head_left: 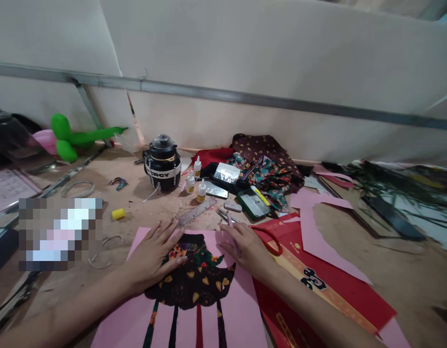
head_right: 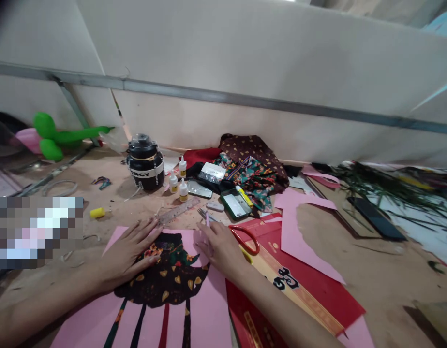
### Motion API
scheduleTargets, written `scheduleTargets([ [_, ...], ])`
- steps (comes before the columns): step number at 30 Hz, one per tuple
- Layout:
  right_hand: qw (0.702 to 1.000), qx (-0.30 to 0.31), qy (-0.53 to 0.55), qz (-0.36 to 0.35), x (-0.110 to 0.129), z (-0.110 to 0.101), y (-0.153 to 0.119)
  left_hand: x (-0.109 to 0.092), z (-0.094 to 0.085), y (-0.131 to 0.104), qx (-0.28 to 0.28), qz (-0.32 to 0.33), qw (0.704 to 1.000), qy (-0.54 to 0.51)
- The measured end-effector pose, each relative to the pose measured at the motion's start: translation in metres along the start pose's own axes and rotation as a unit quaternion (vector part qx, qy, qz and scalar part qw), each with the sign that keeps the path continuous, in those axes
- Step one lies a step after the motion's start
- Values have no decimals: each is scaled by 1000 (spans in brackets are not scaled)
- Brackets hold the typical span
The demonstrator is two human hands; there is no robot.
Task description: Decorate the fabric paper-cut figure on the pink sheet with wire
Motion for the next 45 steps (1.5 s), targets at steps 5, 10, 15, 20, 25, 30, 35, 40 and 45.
scheduleTargets([
  [5,998,27,48,-6,5,-13,14,-9,-4,-4,12,-34,999,-30],
  [10,988,59,144,-22,29,-37,23,-14,-10,-8,33,-50,997,-53],
  [15,988,9,155,-16,12,-33,19,-15,-16,-7,26,-49,996,-66],
  [20,990,-21,127,-52,-10,-18,15,-17,-21,-5,19,-43,996,-73],
  [25,995,-61,44,-68,-7,-12,8,-16,-20,-5,-1,-46,997,-65],
  [30,993,-88,-13,-77,-12,-3,1,-15,-18,-6,-7,-32,996,-83],
  [35,983,-147,-49,-102,-8,-13,5,2,-29,7,-106,-164,944,-267],
  [40,980,-97,-29,-170,-10,-9,11,51,-26,34,-106,-334,780,-519],
  [45,978,-90,-85,-170,-23,-14,9,84,-20,55,-139,-376,757,-516],
])
Point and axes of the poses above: each hand's wrist, its own y-axis towards the middle knuckle, its own z-axis out of the palm, x = y × z, the point moved 1 cm from there along y, towards the middle knuckle, and after that the axes turned 14 degrees about y, right-handed, at the moved point
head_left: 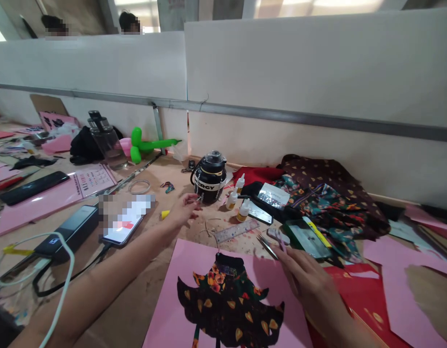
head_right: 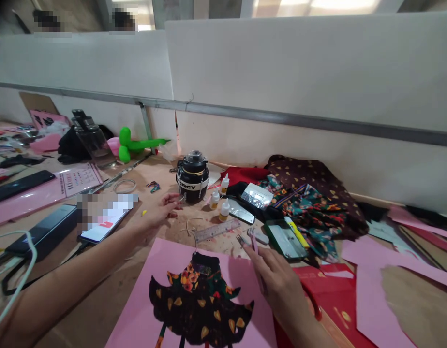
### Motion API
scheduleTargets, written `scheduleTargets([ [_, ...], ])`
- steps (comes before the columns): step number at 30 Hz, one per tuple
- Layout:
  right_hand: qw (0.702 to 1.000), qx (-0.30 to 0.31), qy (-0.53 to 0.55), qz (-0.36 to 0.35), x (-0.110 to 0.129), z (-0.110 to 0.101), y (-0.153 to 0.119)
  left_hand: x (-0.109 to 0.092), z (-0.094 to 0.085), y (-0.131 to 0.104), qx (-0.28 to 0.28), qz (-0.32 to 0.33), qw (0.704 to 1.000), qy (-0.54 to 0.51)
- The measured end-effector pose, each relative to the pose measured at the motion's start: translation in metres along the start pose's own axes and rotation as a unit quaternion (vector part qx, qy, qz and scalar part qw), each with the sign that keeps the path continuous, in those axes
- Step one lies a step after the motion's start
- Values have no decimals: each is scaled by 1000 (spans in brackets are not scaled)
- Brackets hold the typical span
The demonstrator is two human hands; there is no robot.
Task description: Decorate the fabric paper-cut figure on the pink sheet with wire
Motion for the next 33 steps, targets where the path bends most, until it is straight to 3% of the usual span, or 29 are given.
scheduleTargets([
  [3,999,24,-14,45,-8,-11,-5,-1,2,7,-17,-2,1000,26],
  [6,998,31,-30,45,-14,-17,-9,-2,3,10,-34,6,997,74],
  [14,997,37,-63,8,-22,-10,-19,0,1,24,-84,99,961,243],
  [21,997,24,-65,14,-23,-7,-21,4,1,25,-79,117,940,311],
  [26,997,21,-64,24,-24,-8,-22,7,-8,10,-62,109,933,337],
  [30,995,35,-85,30,-28,-11,-25,3,-22,-15,-36,115,925,359],
  [33,994,34,-101,21,-34,-13,-27,-6,-33,-38,24,147,919,365],
])
Point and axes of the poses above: each hand's wrist, its own y-axis towards the middle knuckle, its own z-axis out of the palm, x = y × z, the point moved 1 cm from there along y, towards the middle knuckle, and after that the axes turned 14 degrees about y, right-handed, at the moved point
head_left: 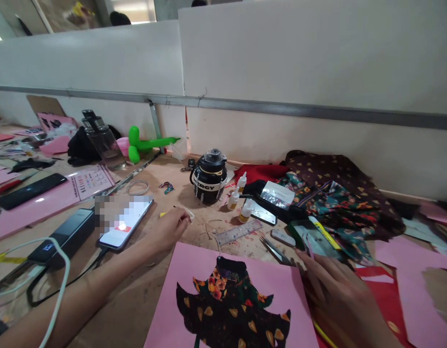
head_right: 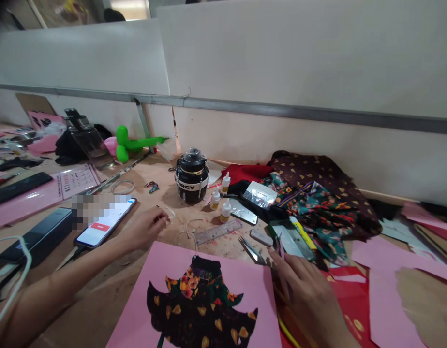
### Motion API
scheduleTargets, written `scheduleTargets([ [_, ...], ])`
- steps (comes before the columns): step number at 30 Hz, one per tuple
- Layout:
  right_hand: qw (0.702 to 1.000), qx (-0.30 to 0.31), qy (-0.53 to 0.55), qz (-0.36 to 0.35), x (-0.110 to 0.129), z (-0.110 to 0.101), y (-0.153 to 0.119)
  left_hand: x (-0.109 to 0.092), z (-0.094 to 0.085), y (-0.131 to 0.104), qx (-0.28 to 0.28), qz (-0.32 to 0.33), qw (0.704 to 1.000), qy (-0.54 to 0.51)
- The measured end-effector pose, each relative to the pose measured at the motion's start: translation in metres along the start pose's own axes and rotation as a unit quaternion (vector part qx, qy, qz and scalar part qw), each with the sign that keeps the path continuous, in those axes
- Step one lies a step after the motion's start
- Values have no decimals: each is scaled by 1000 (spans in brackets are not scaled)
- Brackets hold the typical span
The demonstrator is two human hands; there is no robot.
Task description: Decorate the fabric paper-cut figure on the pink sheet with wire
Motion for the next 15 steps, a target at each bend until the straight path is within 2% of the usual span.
scheduleTargets([
  [2,1000,-23,-5,-15,-3,-1,0,-5,-9,-10,51,83,995,-1],
  [3,999,-31,-5,-22,-3,-1,0,-8,-12,-12,58,119,991,3],
  [5,999,-27,-6,-24,-3,0,0,-10,-16,-9,30,149,988,14],
  [7,1000,-3,-12,-11,-3,2,-2,-7,-16,3,-23,95,995,-1],
  [10,999,20,-31,-4,-7,3,-6,-1,-8,30,-48,-15,997,-60],
  [13,998,26,-50,-3,-15,2,-9,-2,-1,52,-44,-45,994,-93],
  [15,998,41,-48,16,-19,0,-10,-8,0,57,-36,-59,990,-121],
])
Point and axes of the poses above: each hand's wrist, its own y-axis towards the middle knuckle, its own z-axis out of the palm, x = y × z, the point moved 1 cm from there along y, towards the middle knuckle, and after that the axes turned 14 degrees about y, right-handed, at the moved point
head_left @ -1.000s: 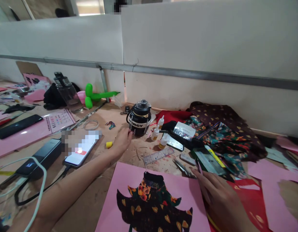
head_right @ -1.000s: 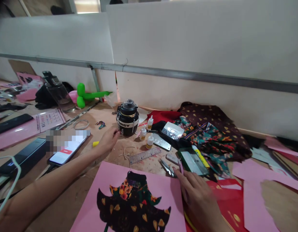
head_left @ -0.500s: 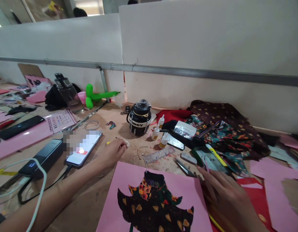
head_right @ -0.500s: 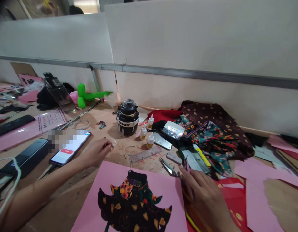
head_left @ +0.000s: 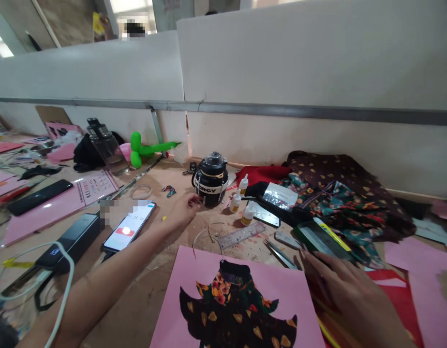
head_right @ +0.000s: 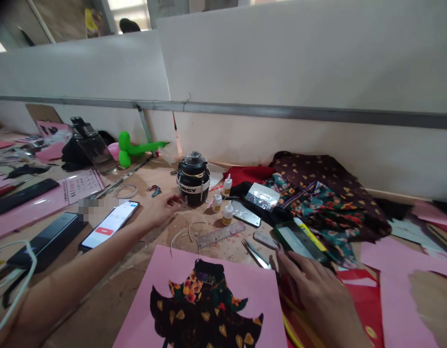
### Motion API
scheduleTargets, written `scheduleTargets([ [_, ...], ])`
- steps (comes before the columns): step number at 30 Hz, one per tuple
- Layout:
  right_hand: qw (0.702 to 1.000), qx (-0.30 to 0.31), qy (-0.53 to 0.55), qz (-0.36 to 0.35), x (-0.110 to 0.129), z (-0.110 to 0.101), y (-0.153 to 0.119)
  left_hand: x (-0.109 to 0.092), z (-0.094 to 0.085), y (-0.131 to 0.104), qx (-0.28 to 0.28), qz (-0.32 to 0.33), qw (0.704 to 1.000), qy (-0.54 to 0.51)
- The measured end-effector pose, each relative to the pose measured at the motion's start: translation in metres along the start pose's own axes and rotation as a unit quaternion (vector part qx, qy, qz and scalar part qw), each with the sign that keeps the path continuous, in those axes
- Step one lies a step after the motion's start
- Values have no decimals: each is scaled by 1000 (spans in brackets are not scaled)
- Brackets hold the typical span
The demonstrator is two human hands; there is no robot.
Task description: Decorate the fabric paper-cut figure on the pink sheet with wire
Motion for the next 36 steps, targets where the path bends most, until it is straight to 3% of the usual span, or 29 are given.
scheduleTargets([
  [7,999,22,38,29,1,0,2,-13,-2,-5,27,-67,993,-96],
  [20,999,-11,19,-30,10,-5,4,17,18,-5,101,-167,929,-315],
  [25,991,22,96,89,20,-20,-7,13,19,-10,124,-185,897,-381],
  [32,938,127,195,258,40,-63,-14,23,21,-16,149,-223,871,-411],
  [36,907,218,191,307,53,-68,-15,26,22,-18,141,-217,862,-435],
])
Point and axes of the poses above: each hand's wrist, its own y-axis towards the middle knuckle, its own z-axis out of the palm, x = y × z, the point moved 1 cm from there along y, towards the middle knuckle, and after that the axes turned 14 degrees about y, right-handed, at the moved point
